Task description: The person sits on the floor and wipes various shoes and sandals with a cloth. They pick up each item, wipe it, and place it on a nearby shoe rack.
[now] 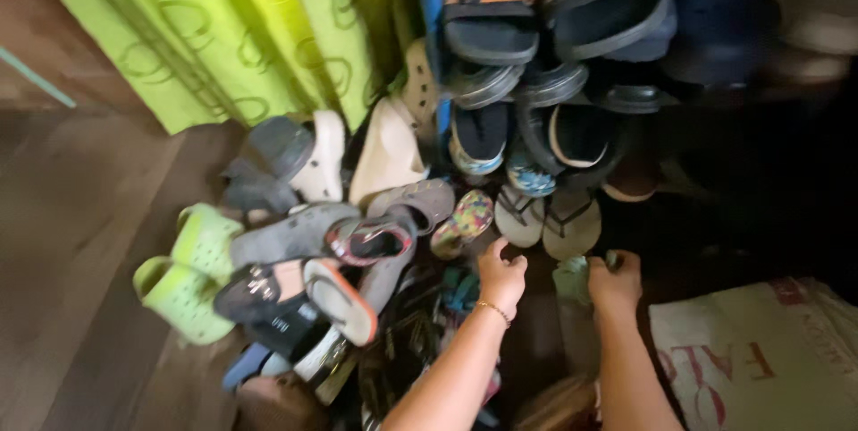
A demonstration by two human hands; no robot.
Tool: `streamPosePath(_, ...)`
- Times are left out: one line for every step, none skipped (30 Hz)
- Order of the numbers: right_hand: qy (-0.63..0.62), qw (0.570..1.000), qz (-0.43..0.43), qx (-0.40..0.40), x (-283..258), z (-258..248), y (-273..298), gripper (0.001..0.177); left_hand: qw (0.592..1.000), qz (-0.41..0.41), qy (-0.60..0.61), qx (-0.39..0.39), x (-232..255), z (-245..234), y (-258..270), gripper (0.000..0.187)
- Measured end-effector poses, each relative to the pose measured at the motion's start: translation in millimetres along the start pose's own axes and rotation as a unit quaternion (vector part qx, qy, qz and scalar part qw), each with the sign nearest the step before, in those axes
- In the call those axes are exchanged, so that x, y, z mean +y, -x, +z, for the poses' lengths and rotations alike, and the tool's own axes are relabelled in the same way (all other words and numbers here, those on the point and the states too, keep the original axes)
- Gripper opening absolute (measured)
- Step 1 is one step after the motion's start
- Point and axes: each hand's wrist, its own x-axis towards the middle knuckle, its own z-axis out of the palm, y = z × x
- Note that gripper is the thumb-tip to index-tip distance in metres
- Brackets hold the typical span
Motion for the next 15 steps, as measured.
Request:
streamPosePath(-0.004,1.0,-0.004,-0.016,-6.3,-5.7,8.9,0.044,0.999,-0.028,0.022,-0.033,4.9,-18.4,8.6,0.051)
streamPosePath(-0.009,0.999,-0.008,-0.034,-12.3,-8.6,20.6,0.042,0.999,0.013,-0.015,-0.036,9.6,-38.8,15.7,0.049)
streamPosePath(-0.01,0.997,-0.018,-0.074,-18.5,-10.2,33.6,0.041,0.996,0.054,-0.052,-0.039,14.1,-59.4,22.8,0.048)
streamPosePath(-0.011,0.993,-0.028,-0.113,-25.8,-12.8,45.4,0.04,0.991,0.095,-0.088,-0.043,19.1,-79.7,29.6,0.047)
streamPosePath(-0.012,0.988,-0.037,-0.151,-33.6,-15.2,57.0,0.038,0.979,0.176,-0.098,-0.02,24.1,-102.3,33.8,0.044)
streamPosePath(-0.009,0.983,-0.065,-0.173,-41.4,-16.3,69.3,0.036,0.961,0.256,-0.108,0.001,29.9,-125.3,35.5,0.041)
streamPosePath(-0.007,0.976,-0.092,-0.196,-49.1,-15.6,82.9,0.034,0.935,0.334,-0.119,0.022,34.4,-147.6,39.8,0.038)
streamPosePath(-0.004,0.969,-0.118,-0.217,-55.2,-15.1,97.9,0.032,0.946,0.301,-0.116,0.008,37.4,-169.3,45.8,0.037)
streamPosePath(-0.004,0.965,-0.118,-0.236,-61.4,-15.0,110.5,0.031,0.957,0.268,-0.113,-0.005,40.8,-191.5,49.0,0.036)
streamPosePath(-0.005,0.959,-0.117,-0.257,-67.3,-14.1,122.3,0.03,0.966,0.233,-0.112,-0.019,43.5,-214.9,52.7,0.035)
streamPosePath(-0.006,0.954,-0.115,-0.277,-71.8,-11.8,134.7,0.029,0.956,0.262,-0.134,0.007,44.8,-237.1,57.2,0.034)
streamPosePath(-0.004,0.947,-0.125,-0.297,-74.9,-8.9,145.8,0.03,0.944,0.291,-0.154,0.034,44.7,-256.7,60.5,0.033)
streamPosePath(-0.001,0.939,-0.134,-0.317,-76.3,-5.6,156.2,0.031,0.93,0.319,-0.174,0.06,42.3,-275.6,64.4,0.032)
streamPosePath(0.001,0.93,-0.144,-0.337,-77.0,-0.9,165.4,0.032,0.942,0.281,-0.171,0.065,38.2,-293.3,68.5,0.032)
streamPosePath(0.029,0.916,-0.158,-0.368,-76.2,6.0,176.3,0.034,0.953,0.243,-0.168,0.069,31.7,-310.6,72.9,0.033)
